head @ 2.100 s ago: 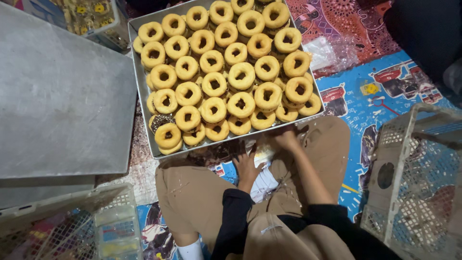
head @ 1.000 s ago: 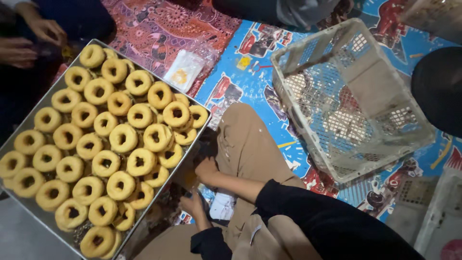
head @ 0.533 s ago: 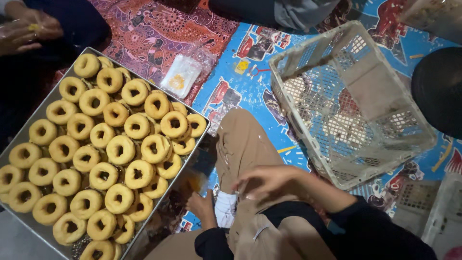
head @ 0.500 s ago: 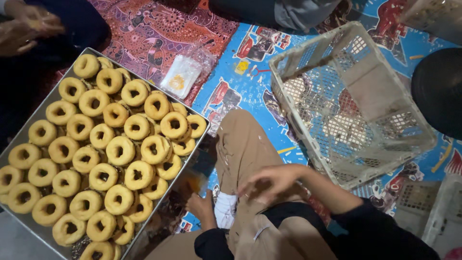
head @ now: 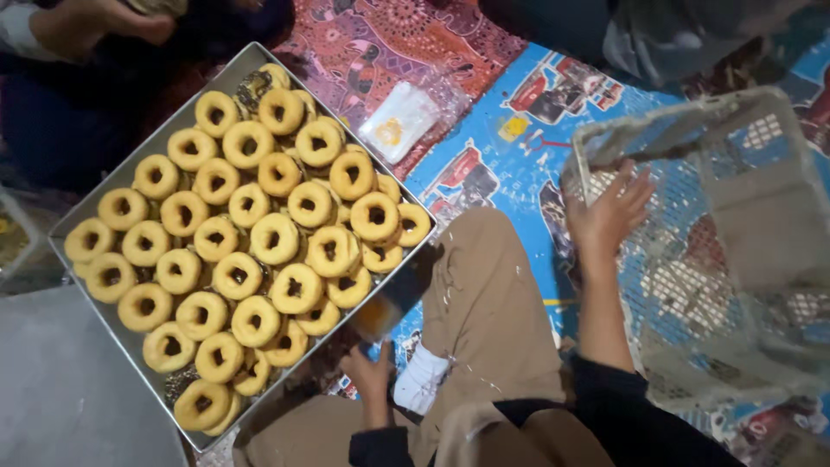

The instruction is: The person picks donuts from a metal tray and places them into small plastic bags. They then place the filled bags into a plastic crate. The person repeats this process throughout the video.

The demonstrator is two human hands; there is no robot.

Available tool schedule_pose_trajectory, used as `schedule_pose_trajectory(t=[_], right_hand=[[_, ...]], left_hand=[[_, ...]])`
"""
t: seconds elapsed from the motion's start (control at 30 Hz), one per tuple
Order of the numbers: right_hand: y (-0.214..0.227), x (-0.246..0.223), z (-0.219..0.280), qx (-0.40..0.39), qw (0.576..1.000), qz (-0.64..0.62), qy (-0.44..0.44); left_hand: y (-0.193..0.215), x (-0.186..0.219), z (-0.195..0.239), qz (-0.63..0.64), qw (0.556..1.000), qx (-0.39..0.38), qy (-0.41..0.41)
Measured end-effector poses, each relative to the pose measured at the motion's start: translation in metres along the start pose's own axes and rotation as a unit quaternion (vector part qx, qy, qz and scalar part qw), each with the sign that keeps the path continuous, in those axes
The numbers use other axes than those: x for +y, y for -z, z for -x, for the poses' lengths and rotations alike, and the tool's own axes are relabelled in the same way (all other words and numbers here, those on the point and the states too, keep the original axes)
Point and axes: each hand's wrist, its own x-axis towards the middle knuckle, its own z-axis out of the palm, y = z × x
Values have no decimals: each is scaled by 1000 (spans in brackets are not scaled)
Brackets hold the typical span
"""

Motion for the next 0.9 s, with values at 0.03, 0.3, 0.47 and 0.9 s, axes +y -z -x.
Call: schedule_pose_trajectory(t=[0.03, 0.3, 0.47, 0.9], right_hand=[[-9, 6, -9, -27, 998, -50, -21], [-12, -52, 8, -280, 957, 14, 70], [-83, -170, -71, -143, 933, -259, 206], [-387, -259, -169, -321, 830, 7, 456]], left_hand=[[5, -3, 5, 25, 999, 17, 9], [32, -17, 17, 72, 996, 38, 36], [29, -16, 7, 74, 995, 38, 46], [59, -37, -9, 310, 947, 86, 22]])
